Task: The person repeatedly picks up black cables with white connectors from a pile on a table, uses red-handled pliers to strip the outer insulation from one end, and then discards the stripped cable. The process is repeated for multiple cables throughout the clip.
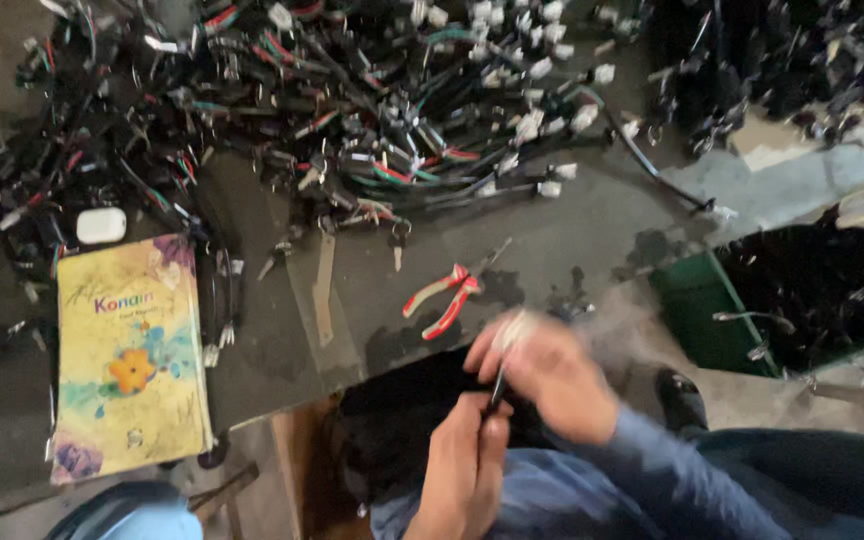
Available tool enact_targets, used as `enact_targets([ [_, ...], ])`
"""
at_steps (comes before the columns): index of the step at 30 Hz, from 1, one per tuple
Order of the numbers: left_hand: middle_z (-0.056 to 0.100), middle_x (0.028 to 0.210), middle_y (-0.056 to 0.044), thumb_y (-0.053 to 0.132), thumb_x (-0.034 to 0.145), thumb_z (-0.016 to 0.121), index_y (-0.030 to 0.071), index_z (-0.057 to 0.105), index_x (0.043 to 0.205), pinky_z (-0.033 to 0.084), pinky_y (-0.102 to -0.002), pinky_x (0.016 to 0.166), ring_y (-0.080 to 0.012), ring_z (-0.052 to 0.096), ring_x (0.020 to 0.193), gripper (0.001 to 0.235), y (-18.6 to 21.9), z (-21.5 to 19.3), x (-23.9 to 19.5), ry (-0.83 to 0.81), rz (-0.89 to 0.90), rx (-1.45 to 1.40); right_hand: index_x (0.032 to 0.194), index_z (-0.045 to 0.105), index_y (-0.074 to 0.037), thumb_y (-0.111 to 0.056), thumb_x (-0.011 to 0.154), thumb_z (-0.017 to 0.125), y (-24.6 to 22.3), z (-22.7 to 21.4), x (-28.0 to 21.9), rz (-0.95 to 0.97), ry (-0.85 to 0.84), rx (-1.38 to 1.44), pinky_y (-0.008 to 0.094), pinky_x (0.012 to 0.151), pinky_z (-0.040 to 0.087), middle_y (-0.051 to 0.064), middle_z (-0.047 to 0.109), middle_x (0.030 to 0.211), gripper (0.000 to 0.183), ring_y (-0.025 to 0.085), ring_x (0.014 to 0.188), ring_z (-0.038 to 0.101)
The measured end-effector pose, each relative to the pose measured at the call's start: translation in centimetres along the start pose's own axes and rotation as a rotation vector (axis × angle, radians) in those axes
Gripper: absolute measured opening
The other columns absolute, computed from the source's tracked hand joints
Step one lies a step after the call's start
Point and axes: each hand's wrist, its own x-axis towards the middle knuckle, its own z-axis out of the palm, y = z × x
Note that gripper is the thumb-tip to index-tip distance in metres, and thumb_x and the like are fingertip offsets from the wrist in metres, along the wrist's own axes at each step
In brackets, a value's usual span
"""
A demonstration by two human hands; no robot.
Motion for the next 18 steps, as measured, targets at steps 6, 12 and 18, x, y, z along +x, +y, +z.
enact_targets([
  [6, 0.056, 0.079, -0.004, 0.038, 0.105, 0.050, 0.002, 0.062, 0.101, 0.036, -0.030, 0.059, -0.0132, 0.045, 0.068, 0.038, -1.0, -3.0, 2.0, 0.018, 0.006, -0.534, 0.115, 0.062, 0.003, -0.011, 0.075, 0.080, -4.9, 2.5, 1.2, -0.400, -0.223, -0.383, 0.039, 0.088, 0.046, 0.019, 0.060, 0.109, 0.046, 0.028, 0.098, 0.056],
  [12, 0.048, 0.078, -0.009, 0.040, 0.107, 0.055, 0.002, 0.048, 0.099, 0.040, -0.035, 0.068, -0.0181, 0.046, 0.073, 0.039, -0.2, -2.0, 2.1, 0.146, 0.314, -1.034, 0.113, 0.061, -0.003, -0.024, 0.094, 0.074, 0.6, 4.3, -0.6, 0.064, -0.345, -0.193, 0.032, 0.082, 0.054, 0.006, 0.068, 0.096, 0.031, 0.017, 0.089, 0.065],
  [18, 0.043, 0.078, -0.004, 0.037, 0.119, 0.051, 0.003, 0.046, 0.097, 0.038, -0.035, 0.070, -0.0160, 0.043, 0.071, 0.040, -1.5, -2.8, 2.8, 0.224, 0.380, -1.427, 0.117, 0.056, -0.003, -0.033, 0.098, 0.064, 3.5, 3.3, -1.7, 0.183, -0.368, -0.047, 0.030, 0.078, 0.050, 0.001, 0.057, 0.093, 0.036, 0.013, 0.086, 0.055],
])
